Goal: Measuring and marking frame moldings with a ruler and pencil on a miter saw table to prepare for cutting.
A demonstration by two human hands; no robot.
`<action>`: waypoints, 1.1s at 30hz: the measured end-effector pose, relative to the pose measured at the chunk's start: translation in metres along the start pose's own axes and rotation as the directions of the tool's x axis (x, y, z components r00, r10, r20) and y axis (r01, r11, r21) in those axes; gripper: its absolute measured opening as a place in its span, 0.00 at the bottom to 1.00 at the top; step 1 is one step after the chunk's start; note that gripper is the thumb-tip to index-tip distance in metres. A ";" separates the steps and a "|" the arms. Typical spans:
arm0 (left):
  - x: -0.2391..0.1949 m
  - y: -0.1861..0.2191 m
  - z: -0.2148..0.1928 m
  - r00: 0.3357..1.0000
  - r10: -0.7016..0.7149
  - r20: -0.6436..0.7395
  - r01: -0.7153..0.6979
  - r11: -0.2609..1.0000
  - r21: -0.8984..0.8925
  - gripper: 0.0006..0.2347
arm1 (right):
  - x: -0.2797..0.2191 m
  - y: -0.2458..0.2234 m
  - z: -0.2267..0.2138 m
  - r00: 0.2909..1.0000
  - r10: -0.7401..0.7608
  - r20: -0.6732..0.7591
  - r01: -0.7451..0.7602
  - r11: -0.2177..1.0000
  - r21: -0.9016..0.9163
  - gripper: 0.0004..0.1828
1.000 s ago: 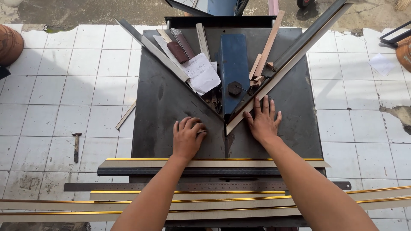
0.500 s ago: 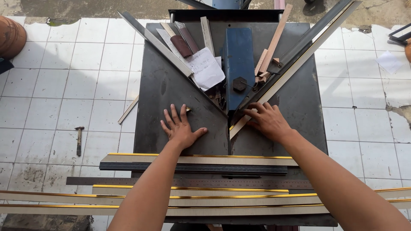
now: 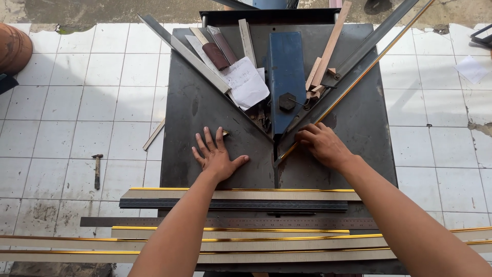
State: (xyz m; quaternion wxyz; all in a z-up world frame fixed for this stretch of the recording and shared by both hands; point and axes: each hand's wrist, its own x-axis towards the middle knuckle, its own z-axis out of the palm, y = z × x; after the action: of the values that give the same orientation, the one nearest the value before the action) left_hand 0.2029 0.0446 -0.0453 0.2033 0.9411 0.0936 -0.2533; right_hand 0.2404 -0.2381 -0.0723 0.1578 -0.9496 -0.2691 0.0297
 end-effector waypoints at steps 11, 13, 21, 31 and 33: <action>0.000 0.000 0.000 1.000 0.002 0.000 -0.002 1.000 -0.001 0.43 | -0.005 -0.011 0.030 0.844 0.480 -0.238 -0.490 0.871 0.020 0.20; 0.002 0.000 -0.002 1.000 0.003 -0.007 -0.003 1.000 0.004 0.43 | 0.003 -0.010 0.030 0.805 0.579 -0.128 -0.584 0.812 -0.006 0.24; 0.004 -0.003 0.002 1.000 0.008 -0.001 -0.008 1.000 0.007 0.44 | 0.007 -0.006 0.031 0.774 0.630 -0.064 -0.628 0.777 0.044 0.33; 0.004 -0.002 0.002 1.000 0.011 -0.019 -0.011 1.000 0.005 0.43 | 0.006 -0.007 0.029 0.775 0.631 -0.035 -0.631 0.776 -0.009 0.35; 0.004 -0.003 0.003 1.000 0.008 -0.011 -0.007 1.000 0.012 0.43 | 0.005 -0.006 0.030 0.779 0.626 -0.034 -0.627 0.779 -0.003 0.35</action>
State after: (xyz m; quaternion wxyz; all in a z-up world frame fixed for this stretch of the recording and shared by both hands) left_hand 0.2044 0.0459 -0.0508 0.1980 0.9441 0.0897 -0.2477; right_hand 0.2374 -0.2217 -0.0988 0.1363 -0.9866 0.0638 0.0639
